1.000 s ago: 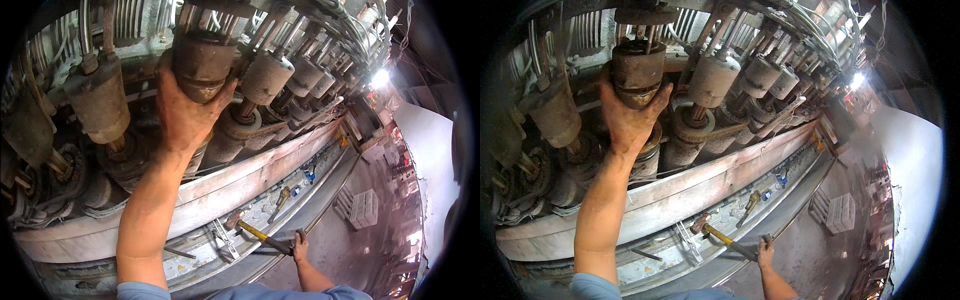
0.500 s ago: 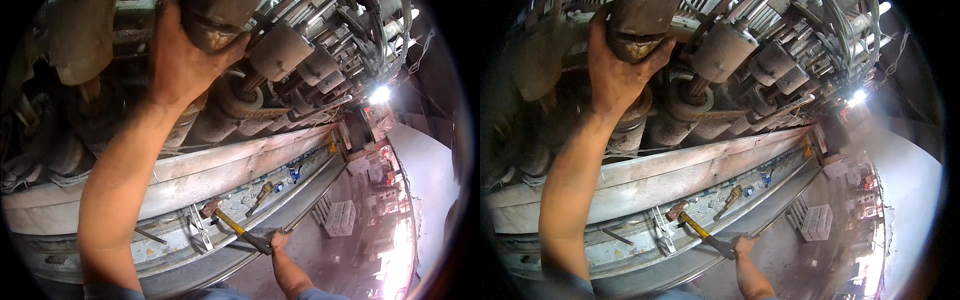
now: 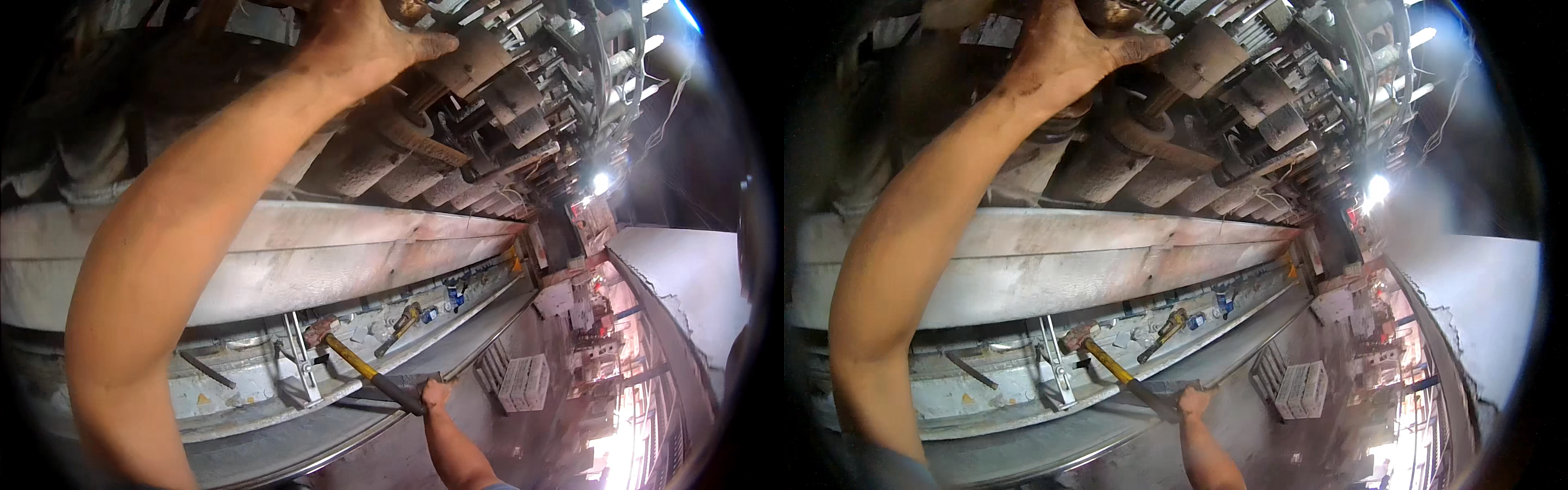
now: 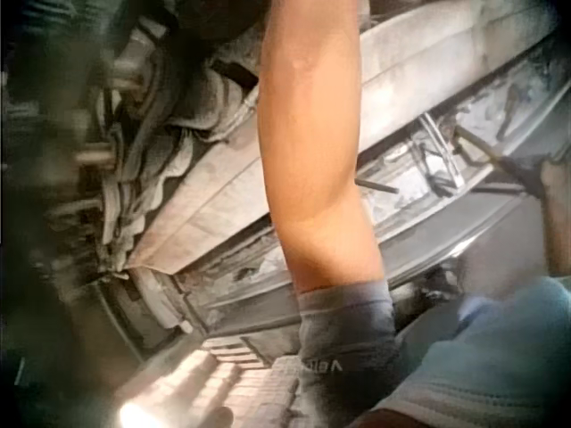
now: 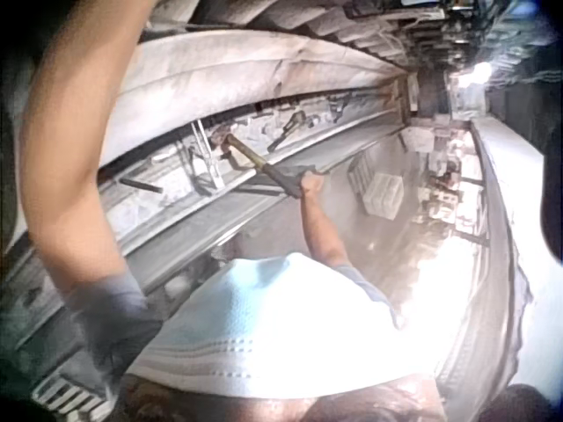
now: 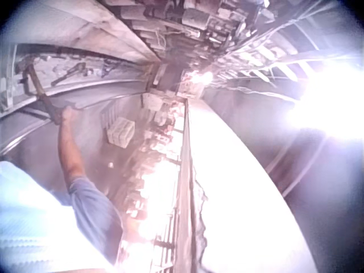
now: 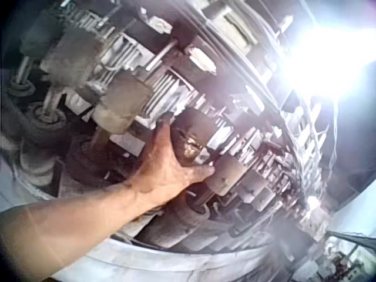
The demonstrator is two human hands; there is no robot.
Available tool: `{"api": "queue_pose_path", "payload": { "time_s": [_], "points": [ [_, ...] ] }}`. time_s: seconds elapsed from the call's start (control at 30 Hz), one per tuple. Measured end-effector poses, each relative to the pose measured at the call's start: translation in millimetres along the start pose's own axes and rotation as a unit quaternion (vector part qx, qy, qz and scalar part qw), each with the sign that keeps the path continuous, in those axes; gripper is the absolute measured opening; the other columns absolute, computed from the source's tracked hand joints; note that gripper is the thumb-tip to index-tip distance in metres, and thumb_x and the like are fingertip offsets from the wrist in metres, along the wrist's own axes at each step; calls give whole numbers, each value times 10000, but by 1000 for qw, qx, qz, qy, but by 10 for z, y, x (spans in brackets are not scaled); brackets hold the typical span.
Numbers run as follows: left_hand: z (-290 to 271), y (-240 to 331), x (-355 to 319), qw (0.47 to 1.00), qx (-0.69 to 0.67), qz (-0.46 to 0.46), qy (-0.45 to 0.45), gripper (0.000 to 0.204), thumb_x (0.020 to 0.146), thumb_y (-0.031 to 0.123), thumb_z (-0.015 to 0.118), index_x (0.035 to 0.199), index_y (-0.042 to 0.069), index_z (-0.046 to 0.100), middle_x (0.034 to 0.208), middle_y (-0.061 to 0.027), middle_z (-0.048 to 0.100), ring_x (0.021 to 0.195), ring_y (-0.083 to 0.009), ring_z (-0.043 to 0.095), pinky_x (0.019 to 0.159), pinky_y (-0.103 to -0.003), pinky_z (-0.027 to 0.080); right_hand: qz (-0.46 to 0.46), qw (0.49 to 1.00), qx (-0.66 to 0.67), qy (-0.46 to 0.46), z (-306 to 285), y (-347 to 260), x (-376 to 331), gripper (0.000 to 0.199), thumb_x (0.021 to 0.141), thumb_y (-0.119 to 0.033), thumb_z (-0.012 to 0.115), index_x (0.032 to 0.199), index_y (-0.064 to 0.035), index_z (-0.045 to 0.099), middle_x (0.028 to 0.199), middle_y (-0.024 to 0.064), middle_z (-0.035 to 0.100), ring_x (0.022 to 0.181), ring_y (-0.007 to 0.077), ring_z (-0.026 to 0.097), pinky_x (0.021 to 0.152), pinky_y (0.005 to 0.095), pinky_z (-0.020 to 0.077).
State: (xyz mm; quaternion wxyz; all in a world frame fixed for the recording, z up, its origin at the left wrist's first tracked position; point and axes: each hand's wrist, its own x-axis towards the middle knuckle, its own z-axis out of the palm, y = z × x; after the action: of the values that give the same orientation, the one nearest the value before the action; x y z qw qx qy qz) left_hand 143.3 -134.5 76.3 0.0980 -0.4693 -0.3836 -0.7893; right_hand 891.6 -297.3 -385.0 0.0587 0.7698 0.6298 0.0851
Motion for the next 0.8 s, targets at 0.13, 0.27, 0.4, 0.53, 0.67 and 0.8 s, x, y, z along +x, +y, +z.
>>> {"api": "queue_pose_path", "payload": {
  "time_s": [0.13,0.27,0.4,0.53,0.67,0.8],
  "points": [
    [-872,843,-1245,991,115,13,-63,1094,771,359,916,1536,-57,254,1488,-309,407,1416,-436,400,1192,-481,352,-55,995,-72,-34,218,2,-494,617,900,-242,583,1423,51,436,1053,180,736,1055,373,699,1177,519,351],
    [-2468,1955,-2346,940,232,42,-246,987,791,336,894,1549,34,340,1490,-269,457,1438,-435,408,1182,-520,393,-72,997,7,-29,-191,-179,-907,470,936,-238,556,1323,28,573,963,150,758,1070,355,700,1182,523,342],
    [-4106,3493,-3472,844,327,-125,-407,777,817,283,854,1470,85,482,1451,-253,503,1342,-453,510,1127,-520,455,65,898,390,193,-234,63,-1571,690,923,-271,640,1482,15,354,1040,207,683,1009,347,654,1036,515,430],
    [-5352,4599,-4078,735,448,-340,-379,582,856,243,814,1337,0,595,1279,-269,639,1200,-412,625,1020,-480,503,161,898,409,-36,-498,867,-1923,725,962,-361,638,1528,30,410,1333,314,624,1189,470,637,1081,502,463],
    [-6406,6292,-4519,609,573,-436,-332,416,965,385,690,1105,-7,698,1002,-259,735,1005,-392,721,941,-480,541,-37,929,366,-50,-1615,1641,-3619,848,919,-470,702,1526,43,407,1428,354,544,1248,494,599,1035,475,507],
    [-6517,6725,-4696,619,628,-338,-329,448,1004,449,620,995,17,734,957,-217,753,950,-395,731,853,-470,563,-230,866,440,64,-3428,1861,-4735,652,925,-447,739,1285,88,643,1213,300,701,1197,395,668,1000,435,524]
  ]
}}
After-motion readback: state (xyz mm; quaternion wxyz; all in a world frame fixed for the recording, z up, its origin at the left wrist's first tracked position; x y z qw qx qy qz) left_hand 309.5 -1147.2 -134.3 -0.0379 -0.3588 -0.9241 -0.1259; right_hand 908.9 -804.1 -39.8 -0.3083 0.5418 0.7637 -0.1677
